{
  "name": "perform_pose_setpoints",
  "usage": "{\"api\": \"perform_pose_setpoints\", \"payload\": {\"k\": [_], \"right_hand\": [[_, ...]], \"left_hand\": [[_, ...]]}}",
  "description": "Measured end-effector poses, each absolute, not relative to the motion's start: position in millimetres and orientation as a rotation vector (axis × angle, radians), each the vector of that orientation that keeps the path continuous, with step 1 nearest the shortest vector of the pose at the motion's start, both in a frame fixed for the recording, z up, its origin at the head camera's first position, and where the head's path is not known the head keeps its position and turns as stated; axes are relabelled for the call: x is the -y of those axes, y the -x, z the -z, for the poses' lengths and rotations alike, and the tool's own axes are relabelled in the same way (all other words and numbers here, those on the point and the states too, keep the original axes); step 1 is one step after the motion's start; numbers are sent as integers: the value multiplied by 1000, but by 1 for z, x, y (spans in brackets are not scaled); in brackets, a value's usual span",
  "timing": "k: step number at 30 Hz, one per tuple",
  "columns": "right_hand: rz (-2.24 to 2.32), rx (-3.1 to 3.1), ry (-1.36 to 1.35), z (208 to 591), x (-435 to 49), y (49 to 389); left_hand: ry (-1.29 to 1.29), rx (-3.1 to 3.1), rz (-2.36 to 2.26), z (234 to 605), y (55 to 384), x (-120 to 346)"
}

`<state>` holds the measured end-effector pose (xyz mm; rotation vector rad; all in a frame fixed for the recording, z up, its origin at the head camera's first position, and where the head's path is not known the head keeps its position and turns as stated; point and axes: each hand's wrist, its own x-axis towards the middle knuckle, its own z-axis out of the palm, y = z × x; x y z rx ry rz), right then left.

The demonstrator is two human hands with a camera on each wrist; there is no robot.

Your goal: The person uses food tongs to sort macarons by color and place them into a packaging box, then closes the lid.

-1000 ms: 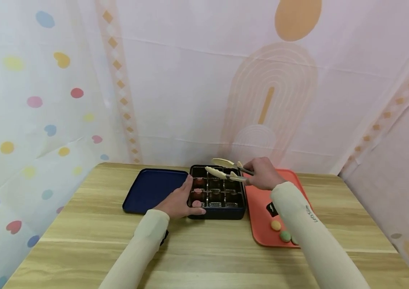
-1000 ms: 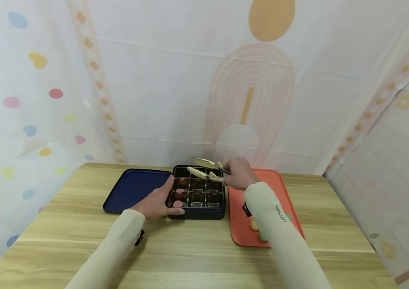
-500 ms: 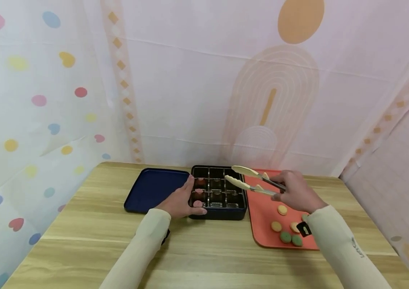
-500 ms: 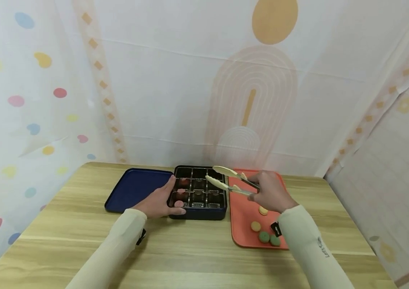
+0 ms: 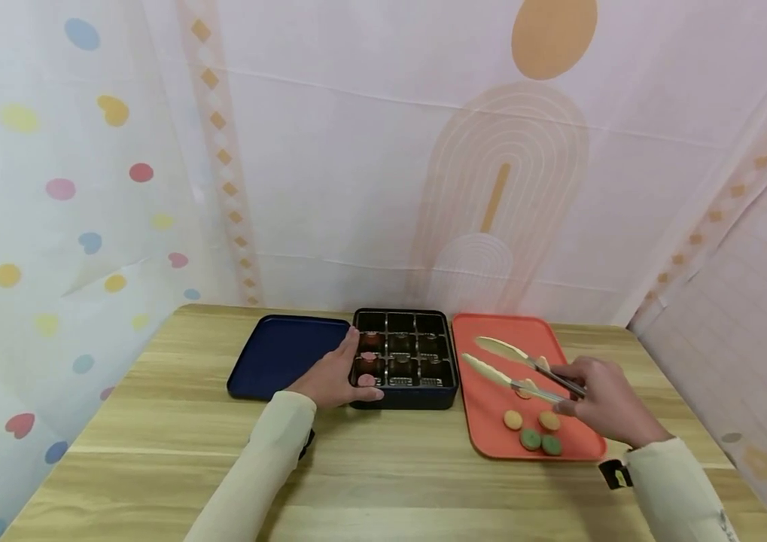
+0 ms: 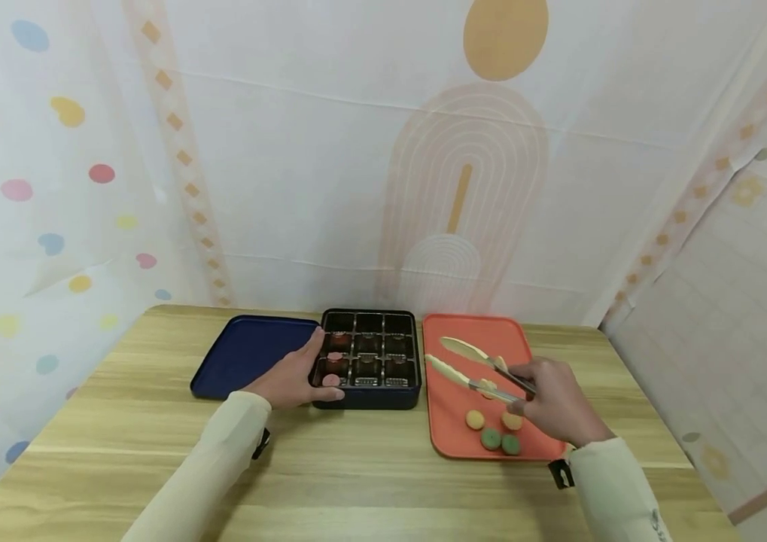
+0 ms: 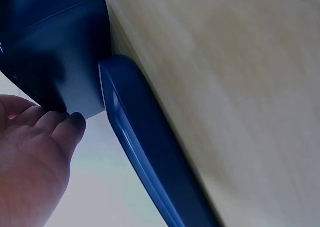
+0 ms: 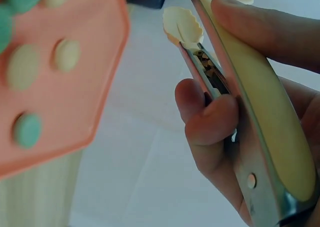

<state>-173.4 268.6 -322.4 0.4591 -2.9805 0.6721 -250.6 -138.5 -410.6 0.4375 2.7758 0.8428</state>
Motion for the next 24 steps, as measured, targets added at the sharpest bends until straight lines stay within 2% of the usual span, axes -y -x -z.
{"api": "perform_pose_setpoints", "payload": {"k": [12, 24], "right_hand": [[-719, 3155, -213, 348, -322, 157], [-713, 3180, -195, 363, -342, 153]], "left_hand": [[-450, -2774, -858, 410, 250, 138], [-441, -2767, -854, 408, 248, 138]]}}
